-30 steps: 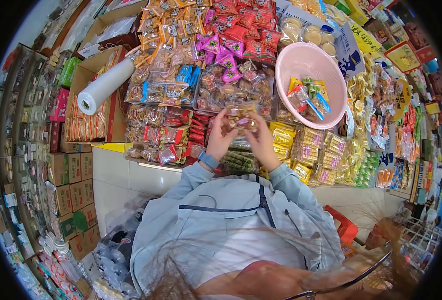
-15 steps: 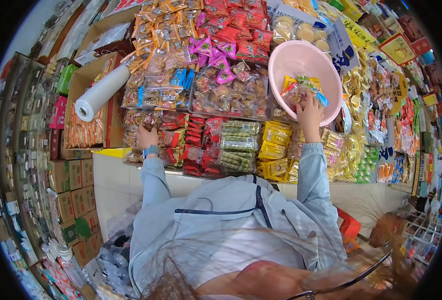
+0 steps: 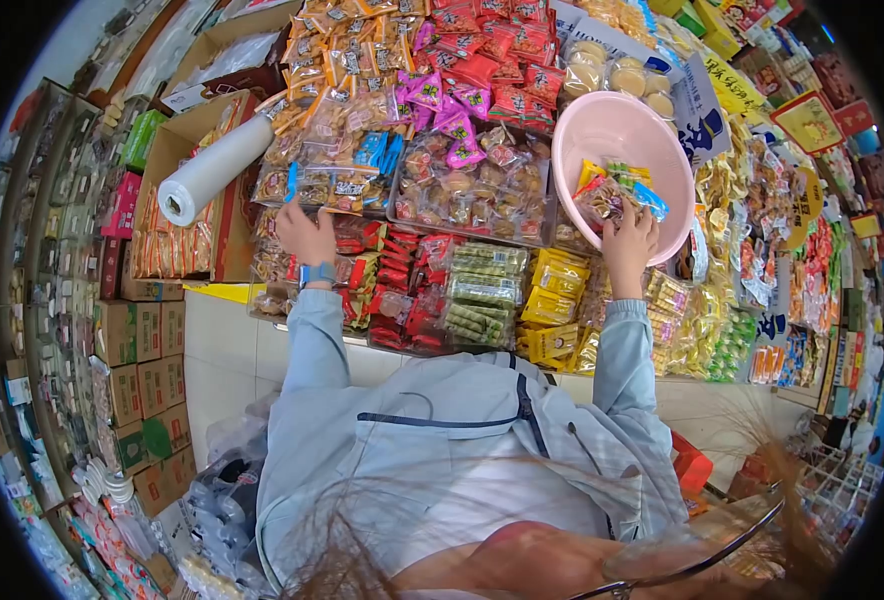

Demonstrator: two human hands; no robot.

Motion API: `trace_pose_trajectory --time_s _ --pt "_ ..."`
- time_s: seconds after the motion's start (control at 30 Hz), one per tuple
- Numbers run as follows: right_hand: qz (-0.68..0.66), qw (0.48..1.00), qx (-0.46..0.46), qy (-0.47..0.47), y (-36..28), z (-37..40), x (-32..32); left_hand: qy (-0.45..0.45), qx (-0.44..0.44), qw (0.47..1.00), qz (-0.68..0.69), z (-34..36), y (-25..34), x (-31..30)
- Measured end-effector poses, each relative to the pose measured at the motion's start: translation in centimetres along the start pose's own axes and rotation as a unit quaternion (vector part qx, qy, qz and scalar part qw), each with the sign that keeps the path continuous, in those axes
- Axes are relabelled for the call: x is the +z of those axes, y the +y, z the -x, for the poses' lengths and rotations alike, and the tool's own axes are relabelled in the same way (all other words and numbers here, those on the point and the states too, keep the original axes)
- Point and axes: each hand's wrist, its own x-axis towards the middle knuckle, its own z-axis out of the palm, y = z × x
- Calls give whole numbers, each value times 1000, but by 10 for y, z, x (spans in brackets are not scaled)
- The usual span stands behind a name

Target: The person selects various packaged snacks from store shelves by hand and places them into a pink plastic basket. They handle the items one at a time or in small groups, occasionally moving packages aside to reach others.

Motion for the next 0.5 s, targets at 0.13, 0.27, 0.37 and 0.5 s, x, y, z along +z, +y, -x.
trace_pose_trajectory --time_s 0.13,0.27,0.37,0.5 --pt "-6 1000 -9 10 2 0 2 -16 66 998 -5 -29 38 6" --pt "-5 1000 -10 8 1 2 -2 -131 3 989 -63 -44 60 23" --pt "-7 1000 -7 12 1 1 -1 -165 -8 984 -70 -33 74 17" --pt "-27 999 -11 19 0 2 -3 -168 -7 982 -89 -17 72 18"
